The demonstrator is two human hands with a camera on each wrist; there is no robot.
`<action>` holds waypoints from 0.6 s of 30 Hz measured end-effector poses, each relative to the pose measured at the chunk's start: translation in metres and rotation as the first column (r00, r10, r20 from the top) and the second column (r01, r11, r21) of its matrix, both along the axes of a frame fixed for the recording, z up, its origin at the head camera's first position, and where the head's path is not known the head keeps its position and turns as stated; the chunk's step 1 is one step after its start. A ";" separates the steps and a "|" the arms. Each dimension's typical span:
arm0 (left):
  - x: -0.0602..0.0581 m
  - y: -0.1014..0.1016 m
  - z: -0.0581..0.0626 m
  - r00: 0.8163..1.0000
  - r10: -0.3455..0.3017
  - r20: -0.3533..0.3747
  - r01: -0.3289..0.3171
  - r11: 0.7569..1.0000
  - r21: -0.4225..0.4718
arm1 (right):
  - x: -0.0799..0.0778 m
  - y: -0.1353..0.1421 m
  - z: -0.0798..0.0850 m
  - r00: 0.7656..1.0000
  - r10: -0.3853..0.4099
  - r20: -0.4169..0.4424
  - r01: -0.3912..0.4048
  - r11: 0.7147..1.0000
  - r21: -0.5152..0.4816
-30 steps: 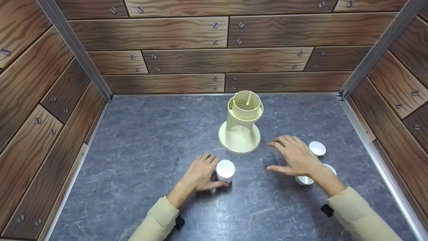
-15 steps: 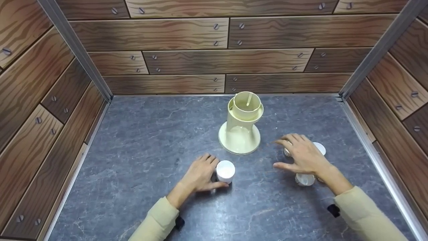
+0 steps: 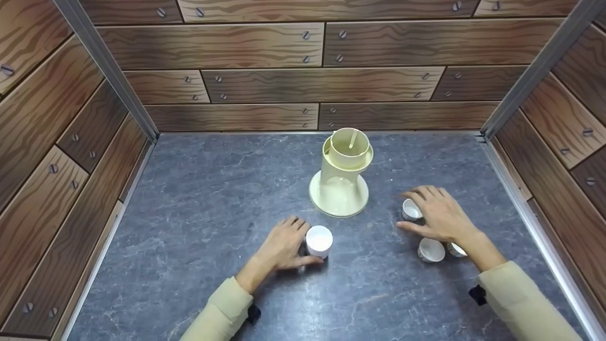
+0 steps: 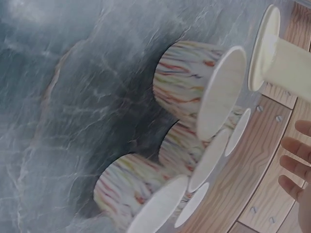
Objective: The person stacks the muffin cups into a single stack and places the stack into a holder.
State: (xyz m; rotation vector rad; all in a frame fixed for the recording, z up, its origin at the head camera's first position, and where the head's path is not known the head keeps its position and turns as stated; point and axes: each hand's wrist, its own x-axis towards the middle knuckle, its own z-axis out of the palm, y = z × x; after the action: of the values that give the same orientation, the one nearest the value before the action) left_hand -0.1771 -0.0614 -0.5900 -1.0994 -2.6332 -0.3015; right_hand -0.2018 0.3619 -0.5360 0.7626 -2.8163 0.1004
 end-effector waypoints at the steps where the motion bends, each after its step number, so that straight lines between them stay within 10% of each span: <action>1: 0.000 0.000 0.000 1.000 0.000 0.000 0.000 1.000 0.001 | -0.001 0.002 -0.001 1.000 -0.005 0.003 0.005 1.000 0.004; 18: 0.001 0.000 0.002 1.000 0.006 0.026 -0.006 1.000 -0.005 | -0.010 0.023 -0.015 0.993 -0.099 0.066 0.095 0.994 0.055</action>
State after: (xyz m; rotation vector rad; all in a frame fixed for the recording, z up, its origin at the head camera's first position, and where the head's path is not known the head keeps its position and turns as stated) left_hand -0.1765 -0.0617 -0.5878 -1.0961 -2.6611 -0.3106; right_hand -0.2115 0.3853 -0.5510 0.6432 -2.9266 0.0381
